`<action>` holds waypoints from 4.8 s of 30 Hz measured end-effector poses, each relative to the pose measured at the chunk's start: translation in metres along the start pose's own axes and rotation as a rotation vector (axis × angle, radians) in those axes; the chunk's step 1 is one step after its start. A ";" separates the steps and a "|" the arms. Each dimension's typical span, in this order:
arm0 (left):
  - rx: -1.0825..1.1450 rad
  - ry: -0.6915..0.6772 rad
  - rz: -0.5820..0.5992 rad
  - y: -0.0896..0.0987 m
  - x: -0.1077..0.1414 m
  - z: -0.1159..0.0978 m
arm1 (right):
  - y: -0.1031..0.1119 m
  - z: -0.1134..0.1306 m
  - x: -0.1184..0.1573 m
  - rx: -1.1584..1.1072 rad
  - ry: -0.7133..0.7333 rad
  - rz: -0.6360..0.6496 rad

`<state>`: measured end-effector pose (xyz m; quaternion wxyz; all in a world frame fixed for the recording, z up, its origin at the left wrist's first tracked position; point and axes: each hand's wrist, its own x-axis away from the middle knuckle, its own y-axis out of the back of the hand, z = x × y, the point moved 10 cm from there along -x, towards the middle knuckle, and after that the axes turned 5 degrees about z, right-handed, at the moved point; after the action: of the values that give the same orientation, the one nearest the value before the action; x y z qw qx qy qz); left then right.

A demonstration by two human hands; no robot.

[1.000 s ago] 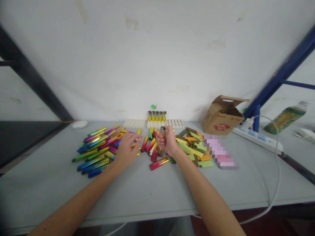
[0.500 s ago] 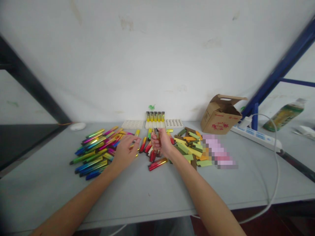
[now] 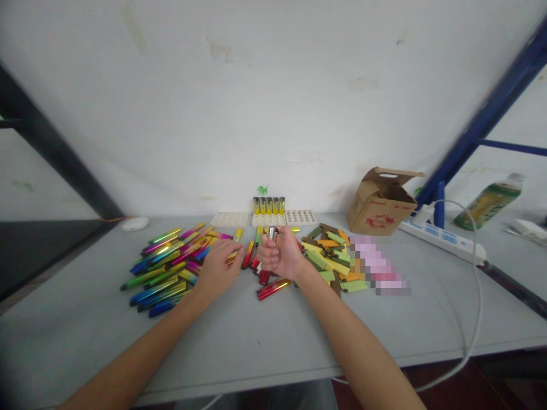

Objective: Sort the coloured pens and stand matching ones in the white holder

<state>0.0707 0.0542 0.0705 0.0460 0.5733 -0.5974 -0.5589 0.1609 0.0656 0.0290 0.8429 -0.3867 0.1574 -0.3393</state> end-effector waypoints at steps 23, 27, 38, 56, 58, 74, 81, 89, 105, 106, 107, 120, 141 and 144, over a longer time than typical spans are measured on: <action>-0.002 -0.009 -0.009 0.004 -0.001 -0.001 | 0.011 0.020 0.009 0.314 0.133 -0.190; 0.001 -0.007 -0.023 0.007 -0.001 -0.001 | 0.025 0.048 0.018 0.492 0.356 -0.400; 0.013 -0.004 -0.056 0.013 -0.001 -0.003 | 0.036 0.060 0.022 -0.014 0.404 -0.315; 0.065 0.007 -0.010 0.014 -0.002 -0.006 | 0.053 0.091 0.042 0.914 0.522 -0.742; 0.082 0.007 -0.029 0.015 -0.002 -0.004 | 0.052 0.105 0.047 1.147 0.577 -0.834; 0.075 -0.032 -0.040 0.015 -0.002 -0.011 | 0.091 0.142 0.018 1.275 0.623 -1.005; 0.035 -0.048 -0.058 0.013 0.000 -0.009 | 0.114 0.154 0.019 1.354 0.509 -1.291; 0.012 -0.051 -0.023 0.009 0.000 -0.011 | 0.114 0.157 0.010 1.510 0.367 -1.413; -0.033 -0.016 0.024 0.004 0.001 -0.011 | 0.111 0.144 -0.005 1.677 0.164 -1.469; -0.035 -0.016 0.026 0.004 0.001 -0.011 | 0.110 0.142 -0.006 1.689 0.143 -1.467; -0.036 -0.016 0.026 0.004 0.001 -0.011 | 0.109 0.142 -0.006 1.702 0.120 -1.464; -0.040 -0.007 0.095 -0.002 0.000 -0.010 | 0.023 0.086 0.017 1.836 0.461 -0.671; -0.093 -0.034 0.161 -0.013 0.005 -0.008 | 0.021 0.075 0.040 2.199 0.395 -0.953; -0.150 -0.033 0.183 -0.017 0.007 -0.006 | 0.026 0.078 0.045 2.226 0.366 -1.035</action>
<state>0.0831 0.0499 0.0568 0.1296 0.5018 -0.6044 -0.6050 0.2456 0.0891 0.0596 0.4453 0.5753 -0.2719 -0.6300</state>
